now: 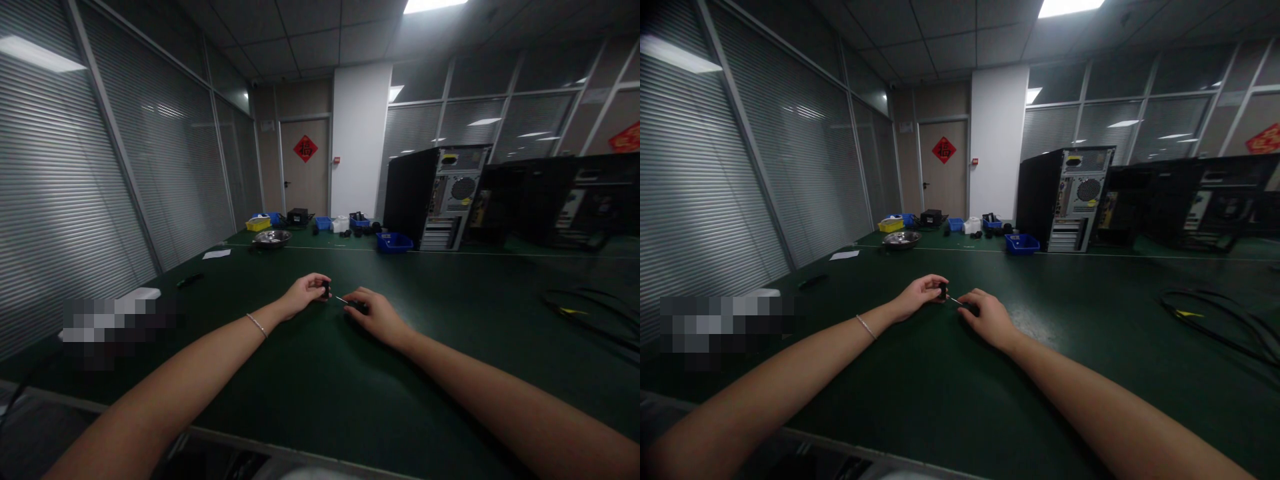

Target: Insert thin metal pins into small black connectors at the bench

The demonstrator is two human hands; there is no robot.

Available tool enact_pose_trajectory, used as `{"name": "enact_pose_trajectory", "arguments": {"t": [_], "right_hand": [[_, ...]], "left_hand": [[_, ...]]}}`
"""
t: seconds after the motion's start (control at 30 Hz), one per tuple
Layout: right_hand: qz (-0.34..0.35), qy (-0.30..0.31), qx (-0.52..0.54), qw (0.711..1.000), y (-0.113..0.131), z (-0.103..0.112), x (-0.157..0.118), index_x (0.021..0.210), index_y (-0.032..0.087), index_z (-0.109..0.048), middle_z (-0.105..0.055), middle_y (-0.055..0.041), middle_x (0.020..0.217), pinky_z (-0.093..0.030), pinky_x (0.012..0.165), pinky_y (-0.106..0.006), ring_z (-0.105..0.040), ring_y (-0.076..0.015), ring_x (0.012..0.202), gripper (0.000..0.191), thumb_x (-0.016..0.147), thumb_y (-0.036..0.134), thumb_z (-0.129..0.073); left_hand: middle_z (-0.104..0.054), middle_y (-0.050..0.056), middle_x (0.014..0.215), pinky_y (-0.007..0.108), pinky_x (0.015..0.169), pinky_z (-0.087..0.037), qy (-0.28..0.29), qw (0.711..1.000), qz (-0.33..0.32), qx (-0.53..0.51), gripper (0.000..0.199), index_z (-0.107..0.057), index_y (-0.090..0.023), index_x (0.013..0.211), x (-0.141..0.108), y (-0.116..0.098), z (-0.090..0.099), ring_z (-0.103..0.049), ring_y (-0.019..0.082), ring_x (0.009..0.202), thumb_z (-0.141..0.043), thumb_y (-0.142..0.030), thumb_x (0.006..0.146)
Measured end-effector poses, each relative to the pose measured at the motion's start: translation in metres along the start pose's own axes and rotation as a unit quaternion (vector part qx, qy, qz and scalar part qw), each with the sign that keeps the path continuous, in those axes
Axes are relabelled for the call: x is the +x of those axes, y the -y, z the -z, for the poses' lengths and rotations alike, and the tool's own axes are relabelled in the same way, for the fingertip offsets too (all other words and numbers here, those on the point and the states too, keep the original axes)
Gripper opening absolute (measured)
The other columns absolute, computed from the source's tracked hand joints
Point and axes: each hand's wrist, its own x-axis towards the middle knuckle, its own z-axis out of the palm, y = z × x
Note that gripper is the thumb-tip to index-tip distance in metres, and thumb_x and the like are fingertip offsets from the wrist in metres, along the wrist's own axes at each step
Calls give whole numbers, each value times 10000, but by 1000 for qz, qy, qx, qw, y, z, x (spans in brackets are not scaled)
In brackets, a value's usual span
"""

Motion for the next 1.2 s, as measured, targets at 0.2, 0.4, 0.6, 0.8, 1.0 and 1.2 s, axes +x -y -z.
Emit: {"name": "enact_pose_trajectory", "arguments": {"t": [0.2, 0.4, 0.6, 0.8, 1.0, 1.2], "right_hand": [[3, -2, -10, 1000, -2, -1, 0, 1018, 223, -624, -580, -43, 962, -426, 694, -270, -543, -163, 808, 247, 807, 287, -512], [13, -3, -13, 1000, -7, -4, 1, 1023, 230, -617, -575, -35, 968, -421, 690, -264, -544, -158, 812, 248, 810, 297, -508], [-5, 9, -16, 1000, -2, -1, 0, 1028, 229, -619, -576, -40, 972, -421, 691, -262, -544, -155, 797, 255, 804, 295, -514], [-2, 12, -16, 1000, 0, -2, 0, 1031, 229, -616, -573, -39, 970, -422, 684, -259, -542, -155, 797, 256, 809, 298, -510], [-5, 9, -18, 1000, -1, -2, 0, 1032, 233, -618, -575, -42, 974, -423, 686, -266, -542, -161, 797, 256, 806, 297, -516], [3, 4, -13, 1000, -3, -2, 0, 1022, 228, -620, -577, -39, 972, -421, 690, -265, -547, -160, 809, 250, 806, 291, -512]], "left_hand": [[-623, 112, 982, 390, 897, -406, -16, 1000, 1, -26, 312, -541, -124, 990, 2, 5, 4, -591, 190, 936, -653, -180, 704], [-626, 134, 1019, 407, 886, -415, -29, 998, 20, -48, 320, -538, -123, 981, 2, 5, 5, -598, 202, 942, -664, -172, 692], [-629, 137, 1013, 410, 893, -414, -25, 999, 18, -43, 301, -545, -115, 965, 3, 6, 6, -602, 201, 935, -659, -135, 687], [-628, 124, 1006, 402, 887, -427, -27, 999, 16, -44, 282, -536, -118, 974, 3, 8, 4, -599, 199, 943, -637, -139, 711], [-612, 94, 1007, 394, 894, -434, -20, 998, 26, -60, 390, -514, -161, 1089, -1, 1, 2, -609, 168, 896, -634, -132, 719], [-596, 96, 1025, 393, 928, -421, -18, 998, 28, -59, 266, -593, -130, 976, 0, 1, 4, -603, 167, 904, -635, -109, 715]]}}
